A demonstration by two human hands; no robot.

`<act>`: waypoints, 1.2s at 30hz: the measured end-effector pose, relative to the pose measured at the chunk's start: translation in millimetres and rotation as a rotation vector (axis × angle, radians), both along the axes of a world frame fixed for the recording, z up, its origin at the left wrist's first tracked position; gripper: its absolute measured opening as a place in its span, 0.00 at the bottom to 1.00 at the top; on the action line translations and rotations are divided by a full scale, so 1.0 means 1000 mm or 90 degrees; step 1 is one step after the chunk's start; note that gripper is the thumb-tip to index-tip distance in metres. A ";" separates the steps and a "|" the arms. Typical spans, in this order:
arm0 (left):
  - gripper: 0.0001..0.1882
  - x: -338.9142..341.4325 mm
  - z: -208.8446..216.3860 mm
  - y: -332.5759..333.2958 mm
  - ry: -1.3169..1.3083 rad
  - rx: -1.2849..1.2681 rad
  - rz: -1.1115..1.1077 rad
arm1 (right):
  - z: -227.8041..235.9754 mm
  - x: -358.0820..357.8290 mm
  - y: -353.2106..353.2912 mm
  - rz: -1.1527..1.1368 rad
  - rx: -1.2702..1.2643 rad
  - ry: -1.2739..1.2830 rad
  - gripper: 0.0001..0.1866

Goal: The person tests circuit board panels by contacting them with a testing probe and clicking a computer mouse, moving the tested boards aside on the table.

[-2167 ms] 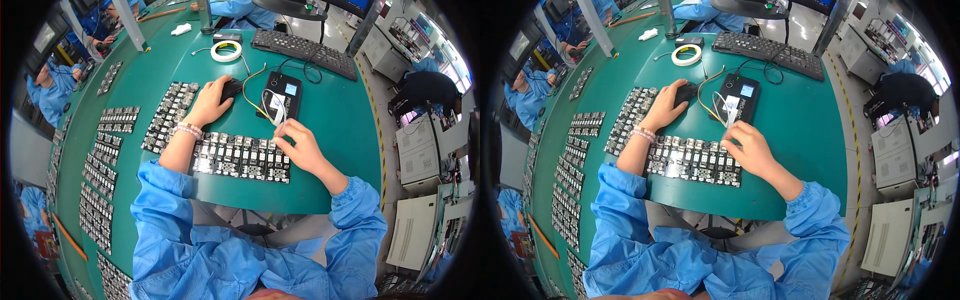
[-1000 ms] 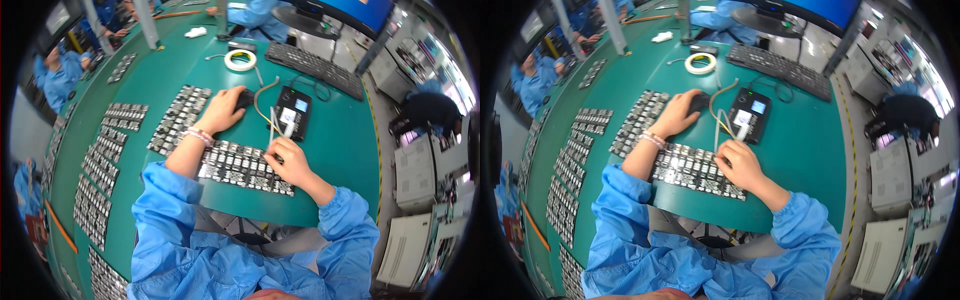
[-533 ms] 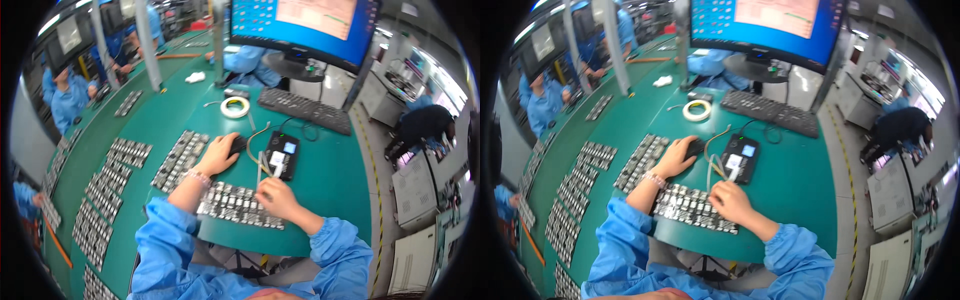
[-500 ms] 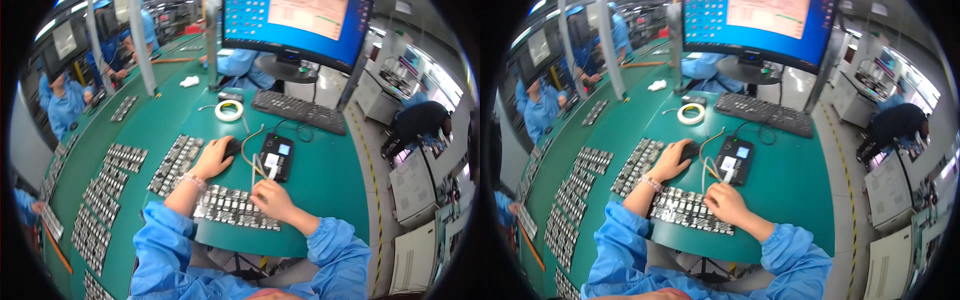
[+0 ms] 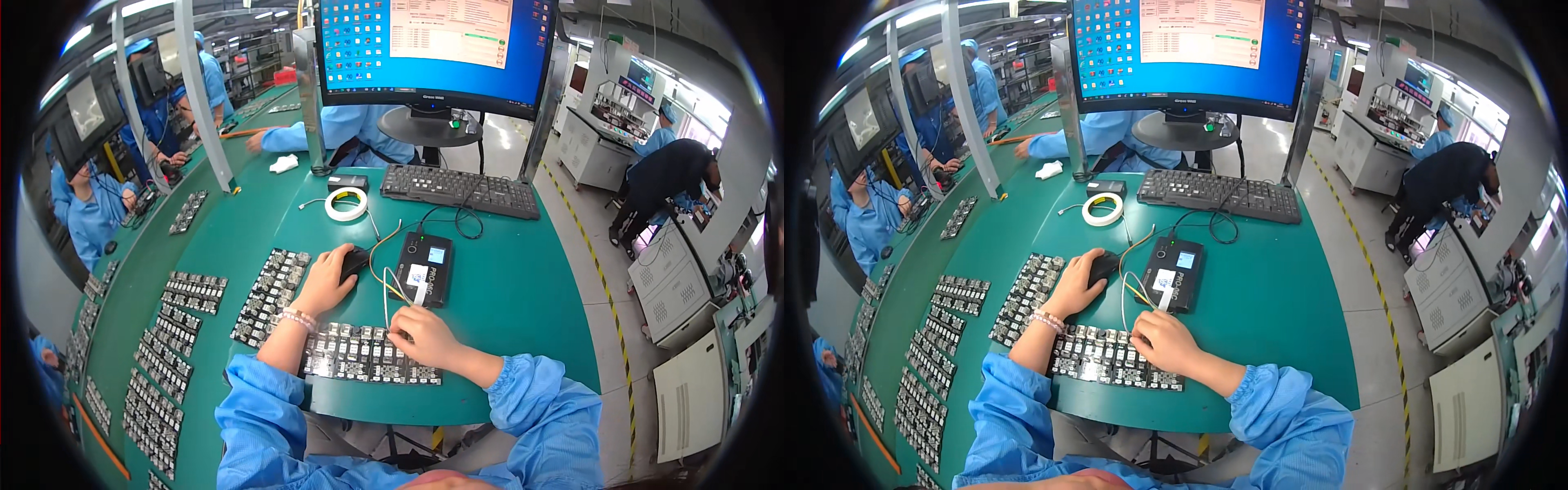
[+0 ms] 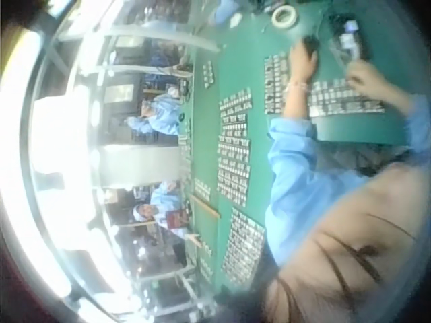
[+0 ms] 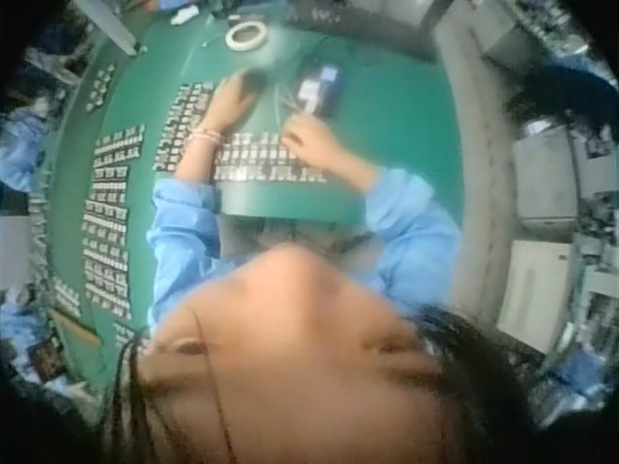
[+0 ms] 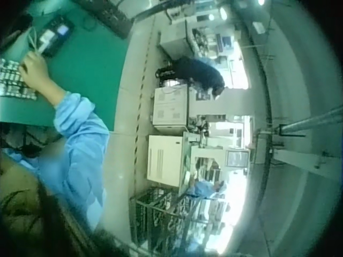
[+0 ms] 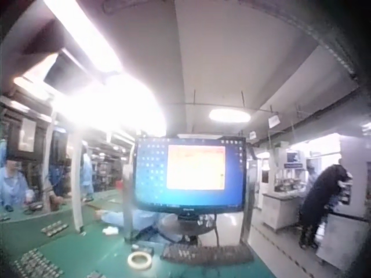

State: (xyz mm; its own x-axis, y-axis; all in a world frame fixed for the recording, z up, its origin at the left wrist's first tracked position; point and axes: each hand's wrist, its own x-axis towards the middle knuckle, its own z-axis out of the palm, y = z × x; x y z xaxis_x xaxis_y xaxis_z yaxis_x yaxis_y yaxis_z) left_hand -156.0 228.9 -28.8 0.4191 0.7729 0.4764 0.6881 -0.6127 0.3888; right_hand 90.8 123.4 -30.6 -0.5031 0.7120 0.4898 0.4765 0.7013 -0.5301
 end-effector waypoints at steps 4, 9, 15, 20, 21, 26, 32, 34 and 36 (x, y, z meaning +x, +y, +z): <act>0.33 0.003 0.002 -0.002 0.002 -0.013 0.003 | 0.000 0.002 -0.001 -0.002 0.010 -0.007 0.07; 0.33 0.002 0.001 -0.004 0.004 -0.011 0.005 | 0.000 0.001 -0.002 -0.001 0.002 -0.012 0.07; 0.34 -0.007 0.005 -0.006 0.011 -0.046 0.015 | 0.000 -0.009 -0.001 0.004 0.012 -0.011 0.07; 0.34 0.001 0.007 0.000 0.025 -0.022 0.003 | 0.000 -0.002 -0.001 -0.007 0.027 0.016 0.07; 0.34 0.009 0.009 0.001 0.016 -0.035 0.000 | -0.001 0.005 -0.002 -0.010 0.032 0.010 0.06; 0.38 0.004 -0.017 0.013 -0.005 0.024 -0.019 | -0.017 0.005 0.008 -0.005 0.060 0.001 0.07; 0.39 -0.004 -0.011 0.000 -0.036 0.040 0.047 | -0.007 -0.001 -0.001 0.012 -0.005 -0.017 0.08; 0.37 -0.005 -0.012 0.001 0.000 0.039 0.022 | -0.005 -0.003 -0.002 0.003 -0.014 -0.030 0.08; 0.36 -0.003 -0.007 0.005 -0.017 0.037 0.050 | -0.003 -0.002 -0.001 0.011 0.010 -0.014 0.07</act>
